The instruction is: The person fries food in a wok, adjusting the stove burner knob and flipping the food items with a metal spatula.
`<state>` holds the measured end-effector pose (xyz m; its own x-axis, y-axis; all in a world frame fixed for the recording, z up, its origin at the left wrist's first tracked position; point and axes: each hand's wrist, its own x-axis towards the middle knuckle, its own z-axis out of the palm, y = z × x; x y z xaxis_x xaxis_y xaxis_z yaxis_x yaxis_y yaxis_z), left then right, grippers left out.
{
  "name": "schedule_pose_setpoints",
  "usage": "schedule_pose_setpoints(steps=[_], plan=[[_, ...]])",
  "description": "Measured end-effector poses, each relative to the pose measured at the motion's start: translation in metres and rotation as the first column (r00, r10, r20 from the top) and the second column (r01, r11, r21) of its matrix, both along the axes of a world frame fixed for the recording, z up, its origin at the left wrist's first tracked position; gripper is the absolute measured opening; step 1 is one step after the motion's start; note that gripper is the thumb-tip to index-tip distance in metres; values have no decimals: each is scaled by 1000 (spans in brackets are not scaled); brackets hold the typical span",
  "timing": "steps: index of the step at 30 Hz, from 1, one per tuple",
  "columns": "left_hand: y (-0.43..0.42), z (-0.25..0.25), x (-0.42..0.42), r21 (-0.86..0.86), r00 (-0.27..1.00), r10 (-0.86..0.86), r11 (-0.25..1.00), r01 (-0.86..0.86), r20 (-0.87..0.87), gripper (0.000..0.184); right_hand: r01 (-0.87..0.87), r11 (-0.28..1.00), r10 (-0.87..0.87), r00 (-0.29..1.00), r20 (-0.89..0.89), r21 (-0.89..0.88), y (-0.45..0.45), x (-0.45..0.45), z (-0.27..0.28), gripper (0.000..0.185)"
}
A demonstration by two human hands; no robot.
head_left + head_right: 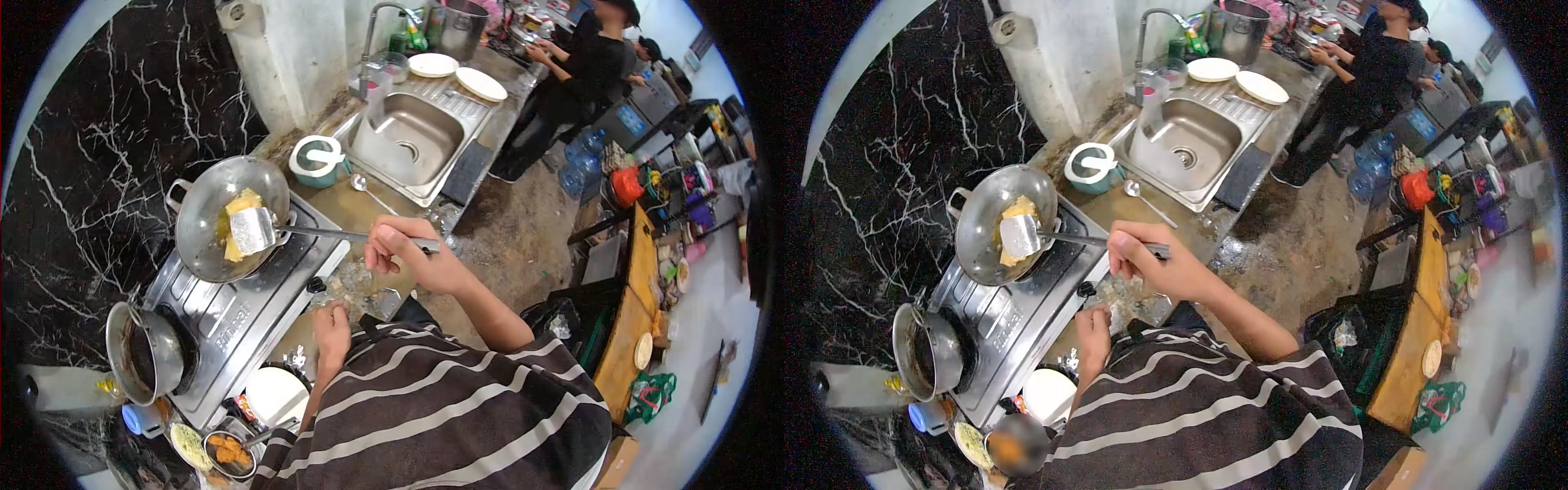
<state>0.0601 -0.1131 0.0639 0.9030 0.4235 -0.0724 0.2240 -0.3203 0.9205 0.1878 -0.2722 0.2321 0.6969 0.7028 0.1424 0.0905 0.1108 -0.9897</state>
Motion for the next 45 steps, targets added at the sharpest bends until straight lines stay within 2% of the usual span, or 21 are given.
schedule_pose_setpoints(steps=[4, 7, 15, 22, 24, 32, 34, 38, 40, 45], plan=[[-2, 0, 1, 47, 998, -53, 998, 52, 15, 26, -4, 1000, 5, 1000, 25, -23, -1, 0, 2, 40], [-1, 2, 0, 42, 999, -23, 999, 25, -30, 26, 4, 999, -3, 1000, 29, -33, 1, -2, 3, 40], [8, -17, -1, -112, 995, -71, 991, 78, 64, 25, 18, 999, -15, 999, 48, -49, 7, -5, 6, 40], [8, -10, -2, -77, 999, -42, 996, 43, 22, 25, 19, 998, -15, 998, 53, -61, 12, -6, 9, 41], [10, -16, -3, -134, 997, -64, 989, 68, 35, 25, 21, 998, -17, 998, 53, -66, 12, -7, 9, 41], [9, -10, -1, -181, 995, -88, 979, 94, 43, 25, -7, 996, 14, 997, 78, -89, 15, -5, 11, 40], [12, -11, 1, -87, 989, -125, 987, 132, 77, 24, -12, 995, 21, 996, 89, -101, 16, -4, 11, 40], [9, -7, 1, -54, 991, -112, 992, 115, 68, 24, 7, 998, -2, 996, 86, -68, 18, -5, 10, 40], [11, -19, 2, -159, 994, -91, 982, 100, 62, 26, -2, 998, 7, 997, 77, -71, 18, -4, 12, 40], [11, -6, 1, -155, 983, -146, 975, 161, 107, 28, 0, 997, 7, 996, 86, -74, 17, -5, 15, 40]])
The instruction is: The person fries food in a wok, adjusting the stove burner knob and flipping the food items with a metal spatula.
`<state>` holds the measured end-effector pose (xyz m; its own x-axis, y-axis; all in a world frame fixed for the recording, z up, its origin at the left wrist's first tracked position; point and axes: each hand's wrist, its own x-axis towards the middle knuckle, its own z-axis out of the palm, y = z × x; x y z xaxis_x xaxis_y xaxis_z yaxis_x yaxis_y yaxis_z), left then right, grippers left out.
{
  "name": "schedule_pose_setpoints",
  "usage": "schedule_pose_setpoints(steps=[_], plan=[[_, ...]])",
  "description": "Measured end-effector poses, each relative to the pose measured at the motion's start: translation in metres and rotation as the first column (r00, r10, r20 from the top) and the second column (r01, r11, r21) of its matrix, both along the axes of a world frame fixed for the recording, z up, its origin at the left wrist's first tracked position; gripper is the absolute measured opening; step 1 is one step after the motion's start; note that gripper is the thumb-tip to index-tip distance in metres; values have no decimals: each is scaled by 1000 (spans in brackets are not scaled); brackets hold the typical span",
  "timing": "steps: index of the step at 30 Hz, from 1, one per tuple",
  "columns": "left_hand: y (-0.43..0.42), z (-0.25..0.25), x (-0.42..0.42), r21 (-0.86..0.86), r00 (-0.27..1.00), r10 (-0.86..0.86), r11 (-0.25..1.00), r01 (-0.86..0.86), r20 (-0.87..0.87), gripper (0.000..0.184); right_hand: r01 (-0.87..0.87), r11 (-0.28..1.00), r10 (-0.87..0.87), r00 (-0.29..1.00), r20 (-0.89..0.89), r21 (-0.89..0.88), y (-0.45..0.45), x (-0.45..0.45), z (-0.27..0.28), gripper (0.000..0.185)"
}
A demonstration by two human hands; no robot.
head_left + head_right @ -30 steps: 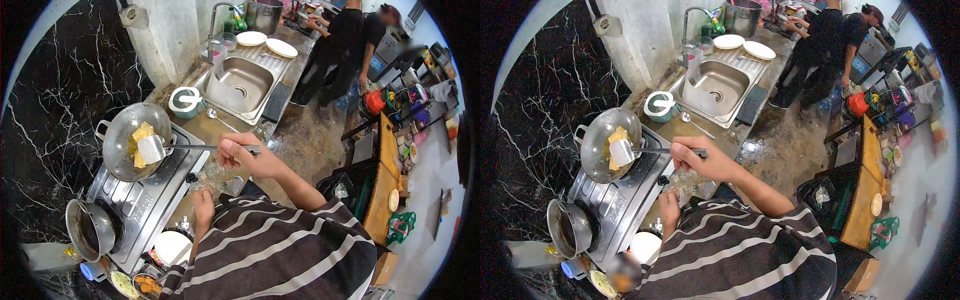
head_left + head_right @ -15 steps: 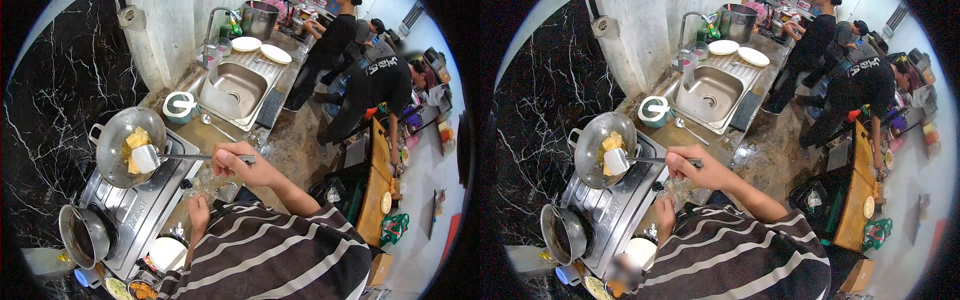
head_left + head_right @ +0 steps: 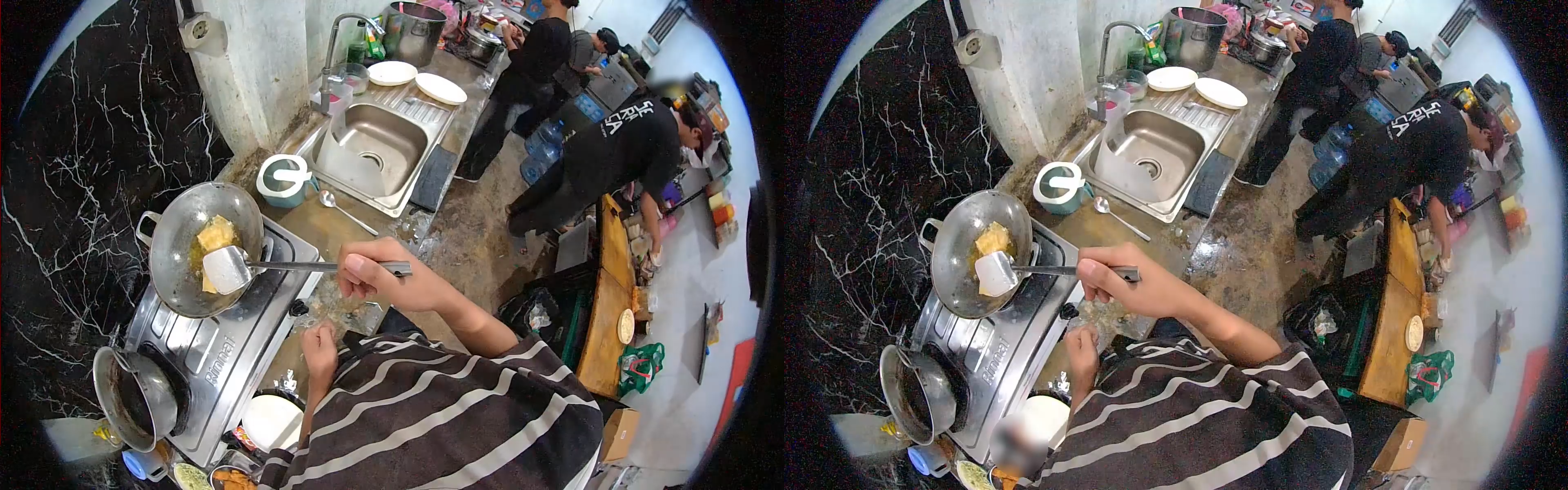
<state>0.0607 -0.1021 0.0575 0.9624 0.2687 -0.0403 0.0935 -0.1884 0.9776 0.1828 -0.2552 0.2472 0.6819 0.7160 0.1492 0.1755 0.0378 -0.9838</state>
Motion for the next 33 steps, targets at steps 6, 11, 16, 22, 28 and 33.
schedule_pose_setpoints(steps=[6, 11, 16, 22, 28, 33], plan=[[0, 5, 0, -5, 1000, -1, 1000, 1, -27, 27, -1, 1000, 1, 1000, 19, 10, 2, 1, 0, 40], [3, -2, 3, 103, 1000, 0, 995, -1, 12, 27, -3, 1000, 3, 1000, 19, 3, 4, 3, -1, 39], [5, -9, 2, 8, 1000, 5, 1000, -5, -20, 26, -16, 1000, 17, 999, 35, -5, 7, 4, -1, 39], [8, -20, -1, -37, 1000, 6, 999, -6, 11, 25, -25, 1000, 25, 1000, 17, -13, 12, 4, -2, 36], [8, -1, 0, 89, 998, 54, 994, -56, 25, 26, -41, 999, 41, 998, 40, -8, 14, 4, 1, 35], [11, -12, -2, 5, 999, 47, 999, -47, 18, 26, -43, 999, 43, 999, 20, -23, 16, 2, 0, 36]])
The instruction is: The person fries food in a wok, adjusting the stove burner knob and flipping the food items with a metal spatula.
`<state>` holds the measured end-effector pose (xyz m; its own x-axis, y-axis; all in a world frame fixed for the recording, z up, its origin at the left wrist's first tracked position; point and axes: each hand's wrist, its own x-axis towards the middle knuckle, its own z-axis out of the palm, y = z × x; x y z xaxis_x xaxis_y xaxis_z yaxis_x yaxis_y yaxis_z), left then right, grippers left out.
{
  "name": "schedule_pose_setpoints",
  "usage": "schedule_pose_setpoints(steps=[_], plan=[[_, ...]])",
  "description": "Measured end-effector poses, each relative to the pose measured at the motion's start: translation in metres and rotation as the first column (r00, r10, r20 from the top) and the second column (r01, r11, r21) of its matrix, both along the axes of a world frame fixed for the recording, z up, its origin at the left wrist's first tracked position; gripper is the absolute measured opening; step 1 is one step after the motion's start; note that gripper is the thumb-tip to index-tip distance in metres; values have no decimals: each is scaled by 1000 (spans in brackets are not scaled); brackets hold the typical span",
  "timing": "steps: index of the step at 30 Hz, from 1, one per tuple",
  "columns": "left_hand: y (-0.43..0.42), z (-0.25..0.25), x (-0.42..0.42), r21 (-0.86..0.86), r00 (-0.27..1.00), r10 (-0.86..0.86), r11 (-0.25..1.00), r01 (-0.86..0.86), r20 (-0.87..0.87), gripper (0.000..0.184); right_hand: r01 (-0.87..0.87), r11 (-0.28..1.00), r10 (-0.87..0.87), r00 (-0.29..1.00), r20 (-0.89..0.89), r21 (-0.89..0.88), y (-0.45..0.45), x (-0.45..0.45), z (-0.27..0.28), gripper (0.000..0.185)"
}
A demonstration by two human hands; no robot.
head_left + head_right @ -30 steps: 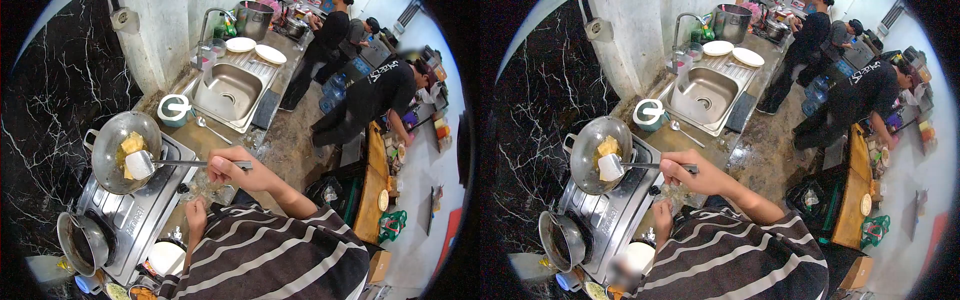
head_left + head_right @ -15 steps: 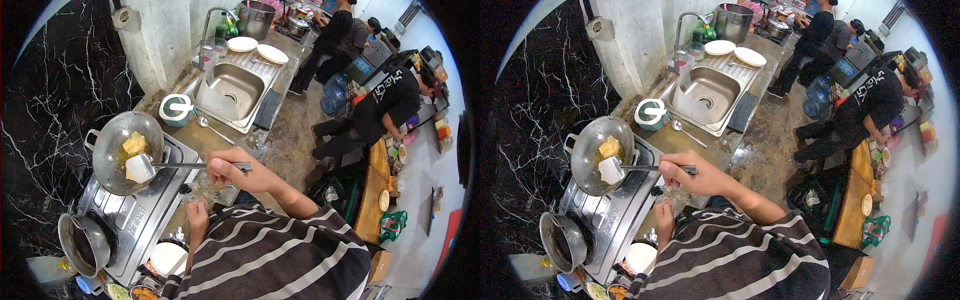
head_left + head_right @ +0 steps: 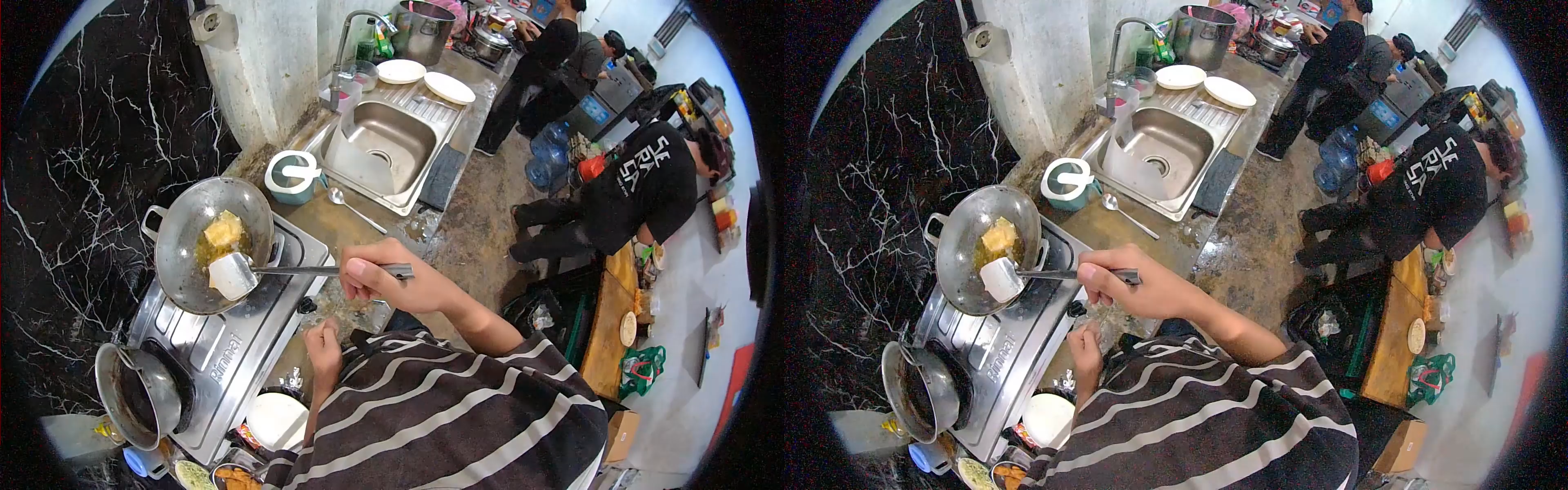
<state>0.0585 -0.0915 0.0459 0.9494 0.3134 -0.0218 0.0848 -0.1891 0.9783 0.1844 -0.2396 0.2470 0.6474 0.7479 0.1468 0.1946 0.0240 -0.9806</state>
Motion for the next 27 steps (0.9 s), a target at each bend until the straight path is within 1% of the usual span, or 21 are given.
schedule_pose_setpoints(steps=[1, 2, 4, 5, 7, 11, 13, 14, 15, 17, 18, 19, 21, 24, 27], plan=[[0, -2, -1, -17, 999, 5, 1000, -4, 51, 26, 0, 1000, 0, 1000, -1, 1, 0, 0, 1, 36], [-1, -3, -2, -16, 999, 5, 1000, -4, 51, 26, -4, 1000, 4, 1000, 8, 5, 0, 0, 2, 36], [-6, -2, -2, -48, 993, 88, 995, -84, 82, 24, -7, 1000, 7, 1000, 19, 9, 0, -1, 4, 36], [-3, -5, -3, -48, 993, 87, 995, -83, 83, 24, -3, 1000, 3, 1000, 13, 7, 0, -1, 5, 37], [5, -9, -2, -86, 999, -25, 996, 28, 35, 24, 0, 1000, 0, 1000, 10, 6, 1, -1, 5, 37], [3, 3, 2, -28, 998, 0, 1000, 1, 60, 29, -1, 1000, 1, 999, 32, 18, 0, 0, 5, 38], [2, 4, 3, -28, 999, 9, 1000, -10, -35, 34, -3, 1000, 3, 999, 32, 14, 0, 2, 4, 38], [6, -5, 3, -42, 999, -34, 999, 34, 12, 36, 1, 1000, -2, 999, 40, 24, 1, 3, 2, 38], [5, -1, 2, -43, 999, -36, 998, 37, 14, 36, 7, 999, -9, 999, 43, 37, 1, 3, 0, 38], [5, 10, 3, -147, 998, -53, 988, 50, -18, 35, 16, 999, -18, 998, 53, 44, 4, 4, 1, 38], [5, 8, 5, -133, 998, -59, 989, 61, 18, 31, 22, 999, -25, 998, 58, 50, 5, 4, 2, 38], [7, 7, 8, -134, 998, -56, 989, 59, 21, 31, 20, 999, -23, 998, 61, 49, 6, 7, 3, 38], [12, 9, 6, -184, 992, -115, 975, 124, 57, 26, 23, 999, -27, 996, 90, 45, 7, 7, 3, 38], [15, 3, 6, -200, 991, -82, 975, 102, 108, 24, 16, 999, -19, 996, 90, 34, 11, 10, 10, 37], [17, 2, 6, -202, 992, -88, 974, 105, 91, 25, 17, 1000, -20, 996, 91, 24, 14, 13, 9, 37]])
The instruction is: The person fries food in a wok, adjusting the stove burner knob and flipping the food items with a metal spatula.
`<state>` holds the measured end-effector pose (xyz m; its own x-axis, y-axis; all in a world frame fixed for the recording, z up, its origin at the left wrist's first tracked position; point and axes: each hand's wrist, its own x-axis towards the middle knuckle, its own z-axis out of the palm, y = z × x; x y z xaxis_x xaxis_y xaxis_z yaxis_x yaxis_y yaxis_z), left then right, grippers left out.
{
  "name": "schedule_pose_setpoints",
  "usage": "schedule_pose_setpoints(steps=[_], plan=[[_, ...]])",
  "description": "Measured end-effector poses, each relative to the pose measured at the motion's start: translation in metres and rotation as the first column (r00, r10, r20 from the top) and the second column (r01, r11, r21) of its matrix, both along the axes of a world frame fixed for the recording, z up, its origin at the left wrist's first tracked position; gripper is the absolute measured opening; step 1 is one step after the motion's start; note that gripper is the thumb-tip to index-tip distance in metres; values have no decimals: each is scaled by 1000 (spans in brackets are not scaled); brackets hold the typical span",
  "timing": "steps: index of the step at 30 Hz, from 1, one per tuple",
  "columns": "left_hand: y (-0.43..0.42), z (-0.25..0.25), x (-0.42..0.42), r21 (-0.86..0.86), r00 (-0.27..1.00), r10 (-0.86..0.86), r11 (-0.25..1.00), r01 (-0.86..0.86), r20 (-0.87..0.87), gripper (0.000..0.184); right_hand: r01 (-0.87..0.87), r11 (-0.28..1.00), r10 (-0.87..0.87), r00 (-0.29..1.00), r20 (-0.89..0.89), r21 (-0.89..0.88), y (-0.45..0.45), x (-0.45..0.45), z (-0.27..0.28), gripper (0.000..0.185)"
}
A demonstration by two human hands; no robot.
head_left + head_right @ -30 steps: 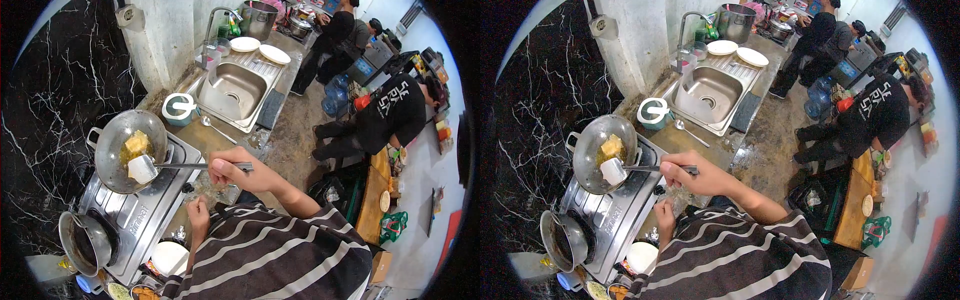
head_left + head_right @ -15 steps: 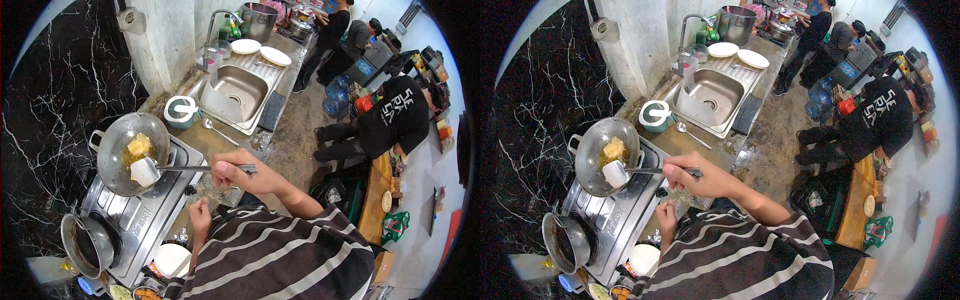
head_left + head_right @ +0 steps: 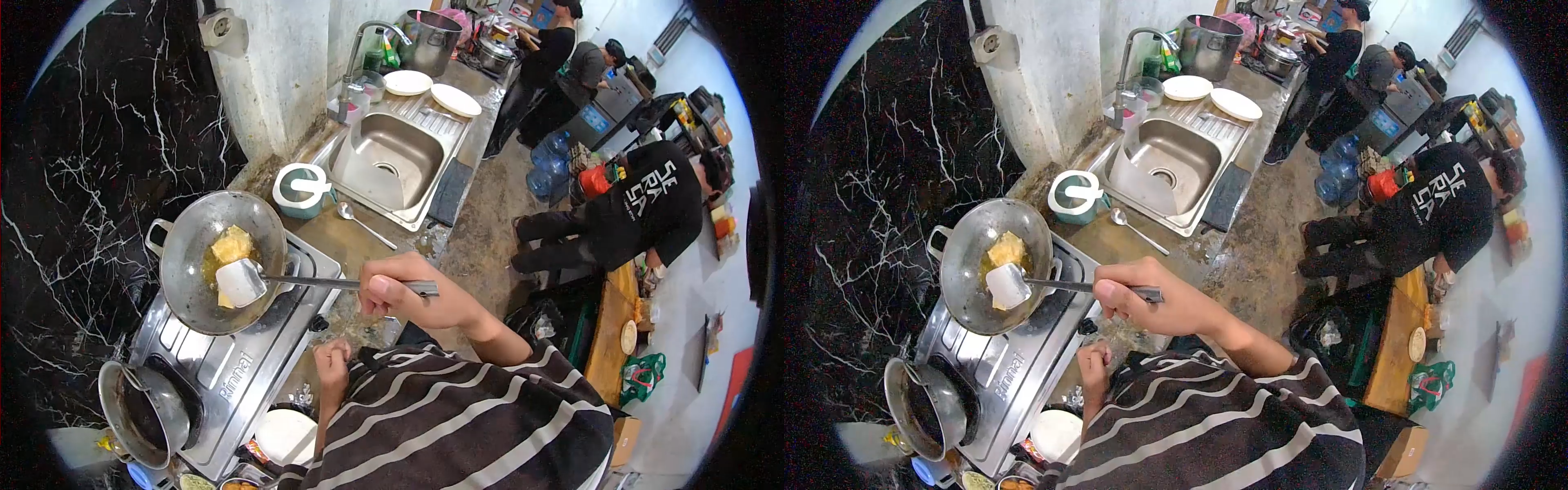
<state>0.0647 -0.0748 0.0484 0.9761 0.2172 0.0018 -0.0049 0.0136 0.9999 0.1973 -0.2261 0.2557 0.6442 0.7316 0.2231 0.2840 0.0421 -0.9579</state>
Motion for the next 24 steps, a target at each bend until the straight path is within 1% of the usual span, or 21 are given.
schedule_pose_setpoints(steps=[4, 6, 10, 12, 14, 16, 18, 19, 21, 22, 24], plan=[[2, -1, 0, -1, 1000, -30, 1000, 30, 10, 26, -7, 1000, 7, 1000, 10, -7, 1, -2, -1, 37], [3, 0, 4, 45, 998, -56, 997, 56, 1, 25, -15, 1000, 15, 998, 54, 0, 1, -1, -2, 37], [-1, 10, 2, 10, 999, -30, 1000, 29, 32, 24, -12, 1000, 12, 1000, 1, -13, -1, -4, -4, 36], [1, 8, 2, 48, 998, -62, 997, 61, 17, 23, -11, 1000, 11, 1000, 5, 11, -1, -4, -3, 37], [4, 1, 2, 62, 998, -62, 996, 60, 20, 24, -6, 1000, 6, 1000, 4, 13, 0, -5, -2, 37], [4, 6, 2, 73, 998, -60, 996, 59, 21, 25, -2, 1000, 2, 1000, 1, 13, -1, -4, -1, 37], [3, 15, 1, 124, 997, -51, 991, 58, -57, 34, 7, 1000, -7, 1000, 24, 7, -1, -4, -2, 37], [1, 14, 2, 125, 998, -44, 991, 51, -53, 34, -1, 1000, 0, 1000, 28, 8, -2, -4, -3, 37], [-3, 11, 3, 124, 985, 59, 992, -38, -165, 50, -15, 999, 15, 1000, 3, 30, -1, -3, -5, 37], [-2, 11, 4, 125, 984, 67, 991, -47, -163, 50, -24, 999, 24, 1000, 5, 31, -1, -1, -5, 37], [-2, 12, 6, 164, 976, 56, 986, -21, -212, 61, -17, 1000, 17, 1000, -4, 14, -1, 0, -6, 36]])
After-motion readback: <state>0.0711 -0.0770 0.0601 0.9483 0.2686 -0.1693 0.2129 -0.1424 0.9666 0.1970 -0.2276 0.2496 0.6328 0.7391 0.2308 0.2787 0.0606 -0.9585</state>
